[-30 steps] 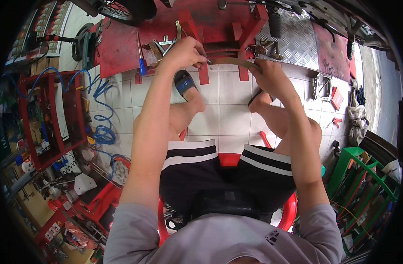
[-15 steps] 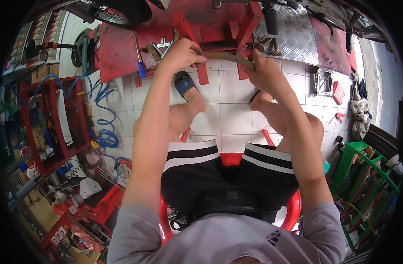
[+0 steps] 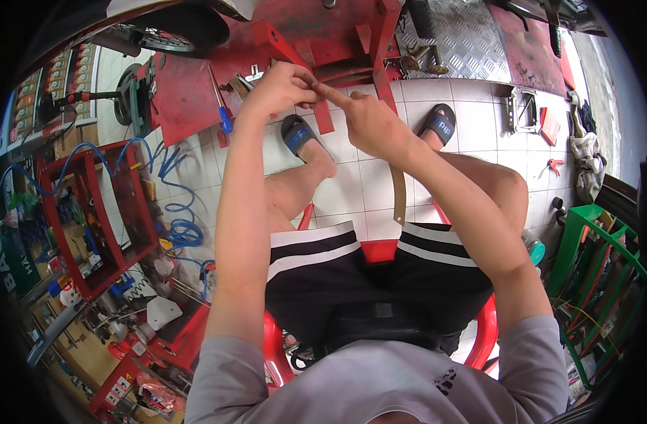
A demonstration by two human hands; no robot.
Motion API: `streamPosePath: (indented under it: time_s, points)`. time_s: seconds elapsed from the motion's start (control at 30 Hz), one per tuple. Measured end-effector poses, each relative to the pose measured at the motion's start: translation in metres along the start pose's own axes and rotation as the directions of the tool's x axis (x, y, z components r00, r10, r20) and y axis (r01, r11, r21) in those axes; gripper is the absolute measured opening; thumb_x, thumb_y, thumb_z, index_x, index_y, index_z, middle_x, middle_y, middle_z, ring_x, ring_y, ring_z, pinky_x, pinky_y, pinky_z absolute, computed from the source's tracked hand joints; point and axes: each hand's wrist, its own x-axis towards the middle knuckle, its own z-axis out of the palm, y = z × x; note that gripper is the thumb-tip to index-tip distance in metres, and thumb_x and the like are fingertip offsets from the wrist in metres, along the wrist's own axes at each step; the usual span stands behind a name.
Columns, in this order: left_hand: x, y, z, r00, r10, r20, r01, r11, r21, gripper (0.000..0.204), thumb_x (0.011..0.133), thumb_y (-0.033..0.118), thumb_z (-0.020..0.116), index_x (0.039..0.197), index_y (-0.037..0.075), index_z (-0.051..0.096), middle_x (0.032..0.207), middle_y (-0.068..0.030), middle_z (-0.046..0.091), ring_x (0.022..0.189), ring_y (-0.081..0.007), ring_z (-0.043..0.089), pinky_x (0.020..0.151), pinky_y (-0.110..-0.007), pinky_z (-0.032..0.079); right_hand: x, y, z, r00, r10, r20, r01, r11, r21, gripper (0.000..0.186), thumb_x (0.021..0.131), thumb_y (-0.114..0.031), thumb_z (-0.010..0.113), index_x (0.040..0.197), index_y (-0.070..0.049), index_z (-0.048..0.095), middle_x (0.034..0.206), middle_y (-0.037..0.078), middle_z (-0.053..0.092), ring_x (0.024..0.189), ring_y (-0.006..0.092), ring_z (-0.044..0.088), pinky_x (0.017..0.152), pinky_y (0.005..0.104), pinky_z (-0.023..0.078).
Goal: The person sits on a red chair in a workshop and works on a scooter elevated on a red stand. They handle curved metal brake shoes and a brake spring, using their hands to assemble and adjust the components on the scooter's brake assembly.
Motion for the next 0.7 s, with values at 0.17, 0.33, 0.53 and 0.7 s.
streamPosePath:
  time_s: [0.17, 0.33, 0.53, 0.7]
  points:
    - [-0.001, -0.016, -0.024, 0.927, -0.21, -0.309, 0.173, 0.974, -0.143, 0.024, 0.081, -0.002, 0.059, 0.104, -0.005, 0.065, 0.086, -0.0099, 0.07, 0.075, -0.0135, 0.065, 0.069, -0.026, 0.052, 0.024, 0.021, 0.012, 0.993, 0.117, -0.022, -0.101, 0.924, 0.37, 0.071, 0.081, 0.002, 0.042, 0.148, -0.019, 0.035, 0.096, 0.02, 0.065, 0.062, 0.0267, 0.063, 0.055, 0.0409, 0.049]
    - [0.016, -0.036, -0.028, 0.798, 0.25, -0.549, -0.136, 0.961, 0.24, 0.027, 0.075, 0.012, 0.063, 0.098, 0.0, 0.069, 0.084, -0.016, 0.071, 0.086, -0.0286, 0.07, 0.079, -0.036, 0.053, 0.041, 0.029, 0.028, 0.802, 0.505, 0.319, -0.464, 0.193, 0.864, 0.065, 0.09, -0.001, 0.032, 0.149, -0.029, 0.035, 0.07, -0.003, 0.035, 0.054, 0.0068, 0.031, 0.045, 0.0226, 0.03]
    - [0.025, -0.026, 0.001, 0.767, 0.248, -0.592, -0.012, 0.928, 0.373, 0.034, 0.071, 0.015, 0.064, 0.103, 0.002, 0.063, 0.091, -0.0199, 0.069, 0.089, -0.0372, 0.067, 0.081, -0.039, 0.052, 0.064, 0.031, 0.059, 0.821, 0.431, 0.374, -0.328, -0.181, 0.927, 0.063, 0.092, -0.001, 0.033, 0.148, -0.03, 0.033, 0.072, -0.003, 0.038, 0.054, 0.007, 0.03, 0.044, 0.0212, 0.026]
    - [0.022, -0.026, 0.005, 0.774, 0.23, -0.589, -0.018, 0.939, 0.344, 0.031, 0.075, 0.024, 0.069, 0.103, 0.012, 0.067, 0.102, -0.0138, 0.07, 0.099, -0.0317, 0.066, 0.082, -0.04, 0.05, 0.071, 0.019, 0.055, 0.825, 0.435, 0.36, -0.307, -0.191, 0.933, 0.06, 0.09, 0.001, 0.032, 0.142, -0.028, 0.04, 0.064, -0.006, 0.033, 0.051, 0.0055, 0.028, 0.043, 0.022, 0.023]
